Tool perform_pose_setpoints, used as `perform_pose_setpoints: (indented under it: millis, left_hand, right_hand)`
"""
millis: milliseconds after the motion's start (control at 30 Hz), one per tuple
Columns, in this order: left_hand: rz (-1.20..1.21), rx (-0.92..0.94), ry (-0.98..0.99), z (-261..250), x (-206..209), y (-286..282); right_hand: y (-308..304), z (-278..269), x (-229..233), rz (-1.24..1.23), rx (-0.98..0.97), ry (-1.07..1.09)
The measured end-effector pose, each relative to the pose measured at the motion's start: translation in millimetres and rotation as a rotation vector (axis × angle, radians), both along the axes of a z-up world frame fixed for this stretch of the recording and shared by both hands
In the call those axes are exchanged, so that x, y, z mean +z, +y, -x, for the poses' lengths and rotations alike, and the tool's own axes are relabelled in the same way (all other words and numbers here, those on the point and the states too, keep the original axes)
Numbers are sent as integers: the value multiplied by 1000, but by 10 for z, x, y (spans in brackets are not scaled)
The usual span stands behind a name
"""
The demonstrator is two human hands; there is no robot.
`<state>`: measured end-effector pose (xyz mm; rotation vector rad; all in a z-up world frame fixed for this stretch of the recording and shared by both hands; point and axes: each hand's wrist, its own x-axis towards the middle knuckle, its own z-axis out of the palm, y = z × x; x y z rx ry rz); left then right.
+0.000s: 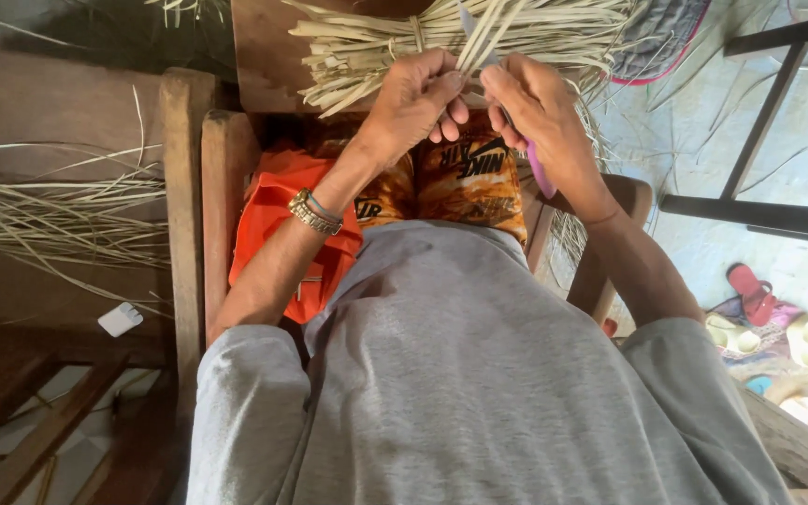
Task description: Sorting, trimming, and bundling dried plant fibers using a small knife.
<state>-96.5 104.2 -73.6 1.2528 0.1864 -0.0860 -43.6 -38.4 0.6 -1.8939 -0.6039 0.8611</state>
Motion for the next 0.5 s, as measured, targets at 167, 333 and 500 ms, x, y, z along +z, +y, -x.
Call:
perform_pose_setpoints:
  millis: [167,333,500]
  left_hand:
    - [-172,2,-66,61,53,-30]
    - [-298,14,-106,102,83,-29]
    - [-435,96,-306,126,51,-65]
  right_hand:
    - [62,-101,-475,-79,-31,-100]
    - [141,-10,-389,-163,-101,-27]
    - [123,18,-399,-226,-147,75]
